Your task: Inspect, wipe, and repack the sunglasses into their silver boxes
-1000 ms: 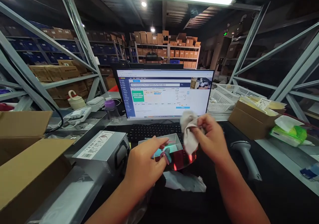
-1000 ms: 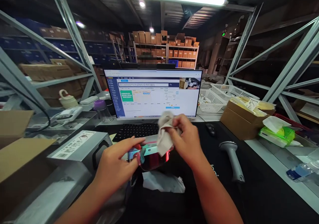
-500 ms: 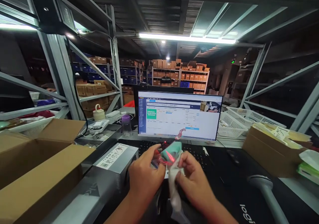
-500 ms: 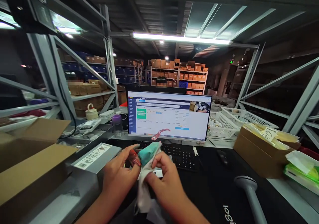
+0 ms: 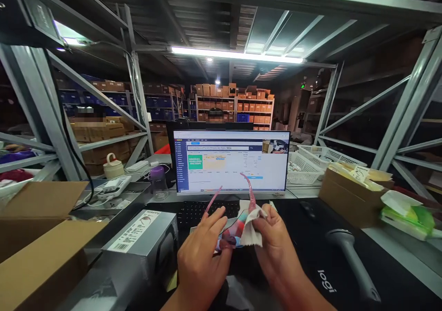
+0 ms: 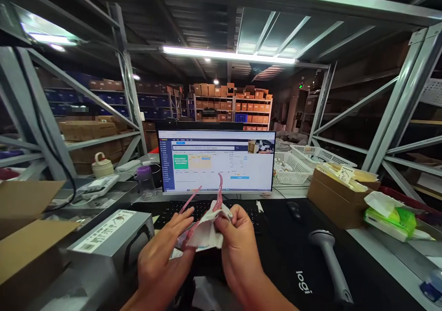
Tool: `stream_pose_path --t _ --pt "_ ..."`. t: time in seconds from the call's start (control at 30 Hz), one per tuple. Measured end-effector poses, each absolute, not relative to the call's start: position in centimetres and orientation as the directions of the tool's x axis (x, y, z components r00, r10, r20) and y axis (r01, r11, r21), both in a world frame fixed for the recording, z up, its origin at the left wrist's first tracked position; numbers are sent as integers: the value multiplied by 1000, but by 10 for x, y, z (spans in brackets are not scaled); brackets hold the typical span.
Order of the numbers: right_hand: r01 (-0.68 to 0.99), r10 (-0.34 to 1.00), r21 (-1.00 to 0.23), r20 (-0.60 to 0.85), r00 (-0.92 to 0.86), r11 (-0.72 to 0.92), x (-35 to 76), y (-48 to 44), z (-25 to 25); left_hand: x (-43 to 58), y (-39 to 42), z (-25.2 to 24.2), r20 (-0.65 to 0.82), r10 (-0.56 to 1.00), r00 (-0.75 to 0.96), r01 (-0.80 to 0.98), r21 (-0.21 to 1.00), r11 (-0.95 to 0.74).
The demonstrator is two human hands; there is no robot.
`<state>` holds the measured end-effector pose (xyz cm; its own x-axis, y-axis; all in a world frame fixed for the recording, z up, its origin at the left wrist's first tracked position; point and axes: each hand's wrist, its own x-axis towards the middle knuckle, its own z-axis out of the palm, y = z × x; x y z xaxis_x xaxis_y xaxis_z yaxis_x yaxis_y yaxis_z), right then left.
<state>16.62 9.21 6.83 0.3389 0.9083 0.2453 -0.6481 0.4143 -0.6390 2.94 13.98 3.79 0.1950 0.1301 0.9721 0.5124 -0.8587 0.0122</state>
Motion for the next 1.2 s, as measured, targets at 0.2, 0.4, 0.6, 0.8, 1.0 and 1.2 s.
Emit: stream_pose_path --t 0.2,0.4,0.6,0.8,1.0,1.2 --pt "-455 860 -753 290 421 476 145 98 51 24 148 29 935 321 149 471 218 -855" --pt "-538 914 -748 241 326 389 161 96 60 21 146 38 929 306 210 485 173 -858" --pt "-698 958 -659 138 252 279 185 98 74 30 143 44 930 285 232 492 141 -859" --pt "-518 920 -762 285 269 388 155 100 54 17 149 38 877 436 203 414 327 -849" --pt "-681 972 -696 113 207 226 186 101 68 19 149 48 886 341 314 440 183 -879" --pt "-521 962 -813 174 211 261 217 104 76 17 148 55 804 534 264 376 424 -824"
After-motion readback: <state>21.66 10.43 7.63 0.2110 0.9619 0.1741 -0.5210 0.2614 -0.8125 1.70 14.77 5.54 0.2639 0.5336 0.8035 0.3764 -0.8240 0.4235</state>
